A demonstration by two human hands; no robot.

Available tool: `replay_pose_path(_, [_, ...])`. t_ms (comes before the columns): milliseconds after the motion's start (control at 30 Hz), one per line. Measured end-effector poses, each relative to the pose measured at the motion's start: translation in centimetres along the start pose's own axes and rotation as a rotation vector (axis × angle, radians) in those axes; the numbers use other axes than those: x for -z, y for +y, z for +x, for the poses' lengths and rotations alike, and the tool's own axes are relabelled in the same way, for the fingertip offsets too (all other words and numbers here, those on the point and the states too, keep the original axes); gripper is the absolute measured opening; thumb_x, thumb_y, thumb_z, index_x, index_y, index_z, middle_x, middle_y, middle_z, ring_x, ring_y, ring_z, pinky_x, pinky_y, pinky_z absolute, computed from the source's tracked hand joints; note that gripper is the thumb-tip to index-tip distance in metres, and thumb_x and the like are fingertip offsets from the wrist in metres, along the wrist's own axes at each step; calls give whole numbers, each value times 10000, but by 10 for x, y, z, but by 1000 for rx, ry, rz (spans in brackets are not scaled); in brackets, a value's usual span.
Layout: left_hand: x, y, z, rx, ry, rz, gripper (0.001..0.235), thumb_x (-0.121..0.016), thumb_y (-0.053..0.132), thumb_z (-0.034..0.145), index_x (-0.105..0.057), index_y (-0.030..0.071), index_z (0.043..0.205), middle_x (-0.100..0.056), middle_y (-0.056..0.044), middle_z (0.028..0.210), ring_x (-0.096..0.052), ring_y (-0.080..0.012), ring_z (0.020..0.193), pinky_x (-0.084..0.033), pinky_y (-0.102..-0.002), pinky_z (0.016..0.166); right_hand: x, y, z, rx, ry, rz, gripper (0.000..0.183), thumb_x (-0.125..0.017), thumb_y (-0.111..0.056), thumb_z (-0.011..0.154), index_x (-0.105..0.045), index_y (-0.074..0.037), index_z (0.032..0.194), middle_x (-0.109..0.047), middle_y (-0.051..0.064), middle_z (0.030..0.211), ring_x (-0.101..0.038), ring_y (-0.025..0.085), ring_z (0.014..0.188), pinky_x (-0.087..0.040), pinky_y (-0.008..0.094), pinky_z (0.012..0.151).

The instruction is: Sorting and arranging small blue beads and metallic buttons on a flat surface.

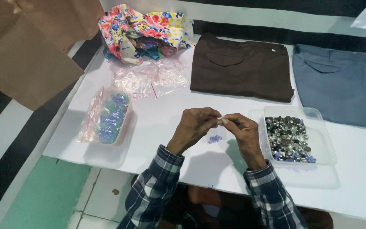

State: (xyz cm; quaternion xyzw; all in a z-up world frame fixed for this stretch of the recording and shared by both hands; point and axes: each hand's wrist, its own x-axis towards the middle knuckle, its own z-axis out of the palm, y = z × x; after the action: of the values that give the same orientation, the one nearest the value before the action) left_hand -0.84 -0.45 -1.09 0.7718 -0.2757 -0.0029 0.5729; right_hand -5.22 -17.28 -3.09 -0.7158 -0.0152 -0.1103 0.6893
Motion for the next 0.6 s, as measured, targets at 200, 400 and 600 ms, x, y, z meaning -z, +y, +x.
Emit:
replay_pose_path(200, [-3,-25,4,95,154,-219,194,-730,29,861,-767,94,1040,-784,-131,859,-763,-224,871,-618,-364,791,-4,-10,-15,-227,-35,181,417,-624,-352,968,-637,-89,1292,-558,-11,925,-585,119,919,-534,381,936])
replay_pose_path(400, [-3,-39,4,182,346,-380,197,-771,70,851,-758,58,1047,-775,-162,908,-738,-216,902,-619,-347,801,12,47,-2,-307,-71,179,314,-771,-183,877,-718,0,1127,-736,157,940,-733,248,940,-573,452,948])
replay_pose_path(600, [-2,-45,-4,224,429,-467,276,-805,90,829,-739,29,1090,-768,-187,909,-740,-219,876,-621,-336,782,3,45,1,-348,-11,118,239,-748,-157,914,-732,-6,1099,-736,152,930,-732,234,916,-601,431,895])
